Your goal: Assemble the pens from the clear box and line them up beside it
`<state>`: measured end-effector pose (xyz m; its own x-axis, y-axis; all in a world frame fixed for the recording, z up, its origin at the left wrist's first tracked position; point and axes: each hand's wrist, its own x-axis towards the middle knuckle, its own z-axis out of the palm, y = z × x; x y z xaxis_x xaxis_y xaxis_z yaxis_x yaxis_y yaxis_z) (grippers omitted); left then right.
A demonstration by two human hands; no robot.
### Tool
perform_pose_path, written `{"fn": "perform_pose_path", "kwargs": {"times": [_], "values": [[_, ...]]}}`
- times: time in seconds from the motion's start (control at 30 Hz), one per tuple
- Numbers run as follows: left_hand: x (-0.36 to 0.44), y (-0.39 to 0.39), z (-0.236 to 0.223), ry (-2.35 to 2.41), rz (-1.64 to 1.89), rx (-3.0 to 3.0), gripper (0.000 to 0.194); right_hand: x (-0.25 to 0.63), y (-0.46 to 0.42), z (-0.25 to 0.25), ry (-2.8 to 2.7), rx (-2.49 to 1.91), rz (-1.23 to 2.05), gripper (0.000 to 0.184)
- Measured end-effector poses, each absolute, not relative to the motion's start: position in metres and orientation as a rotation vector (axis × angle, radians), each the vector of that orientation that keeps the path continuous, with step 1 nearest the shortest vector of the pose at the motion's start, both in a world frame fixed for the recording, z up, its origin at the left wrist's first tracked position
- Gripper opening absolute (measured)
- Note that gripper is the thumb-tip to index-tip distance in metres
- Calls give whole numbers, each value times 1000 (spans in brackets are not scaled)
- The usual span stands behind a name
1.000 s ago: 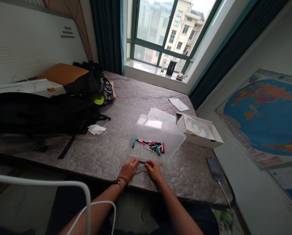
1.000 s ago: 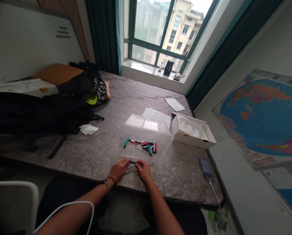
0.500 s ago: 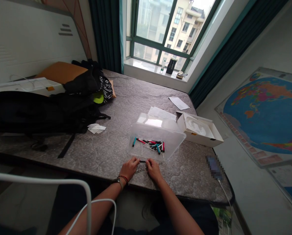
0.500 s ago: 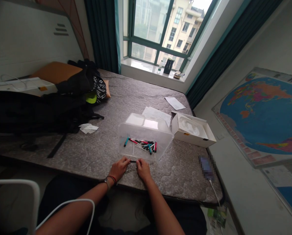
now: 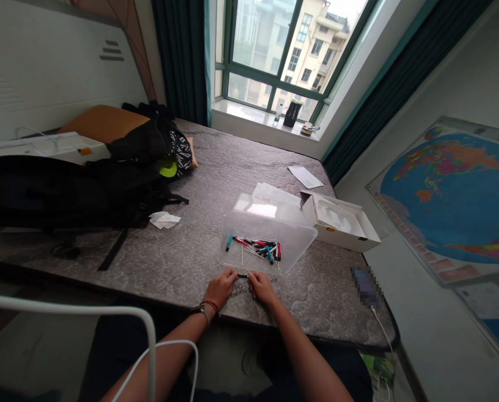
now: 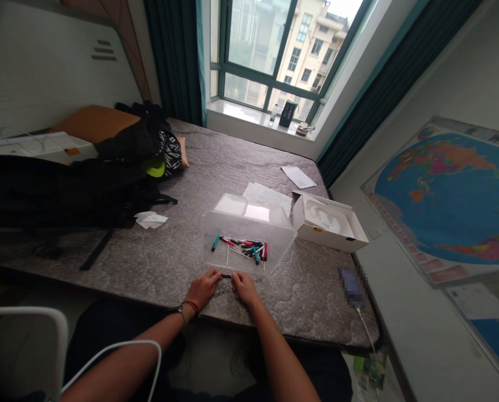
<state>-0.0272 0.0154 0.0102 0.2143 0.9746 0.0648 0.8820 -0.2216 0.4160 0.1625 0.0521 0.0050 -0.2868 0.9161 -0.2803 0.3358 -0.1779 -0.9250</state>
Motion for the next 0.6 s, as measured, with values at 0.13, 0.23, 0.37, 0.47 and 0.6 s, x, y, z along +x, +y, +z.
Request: {"fn": "perform_pose_path", "kwargs": {"times": [0.13, 0.23, 0.37, 0.47, 0.6], "values": [[-27, 15, 11, 1733, 459, 2198, 30, 163, 45, 1, -1550, -1422, 1442, 38], [-26, 16, 10, 1737, 476, 2163, 29, 162, 43, 0, -1577, -1475, 1331, 39], [-25, 15, 10, 1757, 526, 2129, 28, 161, 43, 2, -1604, -1495, 1319, 43], [-24, 15, 11, 1752, 544, 2148, 28, 162, 45, 3, -1582, -1475, 1369, 42], [-24, 13, 15, 1733, 578, 2137, 28, 164, 49, 1, -1508, -1417, 1507, 42]]}}
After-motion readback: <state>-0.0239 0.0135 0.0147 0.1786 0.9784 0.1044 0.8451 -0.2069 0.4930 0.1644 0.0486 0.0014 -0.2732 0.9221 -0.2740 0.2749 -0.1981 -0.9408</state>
